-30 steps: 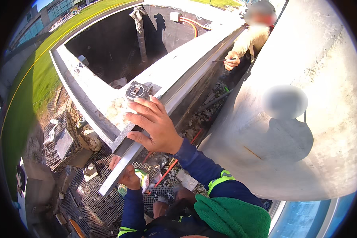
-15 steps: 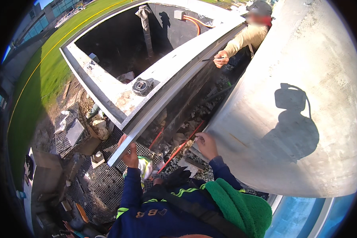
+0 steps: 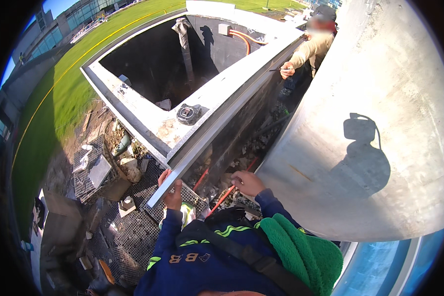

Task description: The person positions and aligns a long metal trim piece along the edge of a large curved structure, using a pen to mark alignment points. Another worker assists by holding the trim in place while the person makes adjustments and marks.

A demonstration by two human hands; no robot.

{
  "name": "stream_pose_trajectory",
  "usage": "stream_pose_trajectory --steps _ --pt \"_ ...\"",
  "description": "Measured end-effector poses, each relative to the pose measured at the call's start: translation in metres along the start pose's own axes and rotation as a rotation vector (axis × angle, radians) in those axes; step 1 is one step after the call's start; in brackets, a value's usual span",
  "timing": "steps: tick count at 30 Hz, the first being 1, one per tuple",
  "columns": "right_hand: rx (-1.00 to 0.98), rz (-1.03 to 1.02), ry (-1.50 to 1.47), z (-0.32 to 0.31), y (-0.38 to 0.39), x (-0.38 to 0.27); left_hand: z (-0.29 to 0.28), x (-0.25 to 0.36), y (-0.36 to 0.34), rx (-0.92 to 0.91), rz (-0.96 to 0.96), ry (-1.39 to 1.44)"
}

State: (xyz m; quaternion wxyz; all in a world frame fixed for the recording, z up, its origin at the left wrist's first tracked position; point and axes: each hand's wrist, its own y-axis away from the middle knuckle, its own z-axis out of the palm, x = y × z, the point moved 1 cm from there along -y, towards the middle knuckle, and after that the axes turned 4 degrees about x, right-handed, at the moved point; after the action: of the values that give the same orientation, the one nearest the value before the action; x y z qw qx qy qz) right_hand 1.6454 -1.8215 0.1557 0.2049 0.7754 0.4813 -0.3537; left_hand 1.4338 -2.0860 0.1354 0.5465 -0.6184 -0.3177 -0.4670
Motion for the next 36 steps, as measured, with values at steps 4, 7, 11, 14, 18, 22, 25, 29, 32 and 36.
stream_pose_trajectory --steps 4,7,11,14,18,22,25,29,32,36 --pt "-0.022 -0.002 0.099 0.004 -0.011 -0.004 -0.003 0.000 -0.007 -0.032 0.053 -0.049" --pt "-0.021 -0.028 0.071 0.012 -0.010 0.000 -0.003 -0.001 -0.007 -0.036 0.082 -0.028" --pt "-0.043 -0.007 0.080 0.023 -0.008 0.007 0.001 0.002 -0.007 -0.055 0.101 -0.048" --pt "-0.092 0.060 0.069 0.027 -0.002 0.009 -0.003 0.011 -0.009 -0.016 0.235 -0.159" --pt "-0.100 0.071 0.073 0.034 -0.001 0.017 -0.004 0.021 -0.013 0.031 0.357 -0.196" --pt "-0.119 -0.011 0.119 0.038 -0.003 0.030 -0.004 0.022 -0.012 0.049 0.332 -0.195" --pt "-0.138 0.004 0.066 0.039 -0.006 0.037 -0.002 0.021 -0.010 0.048 0.286 -0.146" --pt "-0.172 0.034 0.055 0.038 -0.013 0.037 -0.001 0.024 -0.010 0.032 0.248 -0.106" --pt "-0.208 0.028 0.037 0.038 -0.013 0.033 -0.002 0.027 -0.009 0.033 0.240 -0.069" --pt "-0.215 0.024 0.065 0.041 -0.010 0.031 0.001 0.021 -0.004 -0.033 0.024 -0.011"
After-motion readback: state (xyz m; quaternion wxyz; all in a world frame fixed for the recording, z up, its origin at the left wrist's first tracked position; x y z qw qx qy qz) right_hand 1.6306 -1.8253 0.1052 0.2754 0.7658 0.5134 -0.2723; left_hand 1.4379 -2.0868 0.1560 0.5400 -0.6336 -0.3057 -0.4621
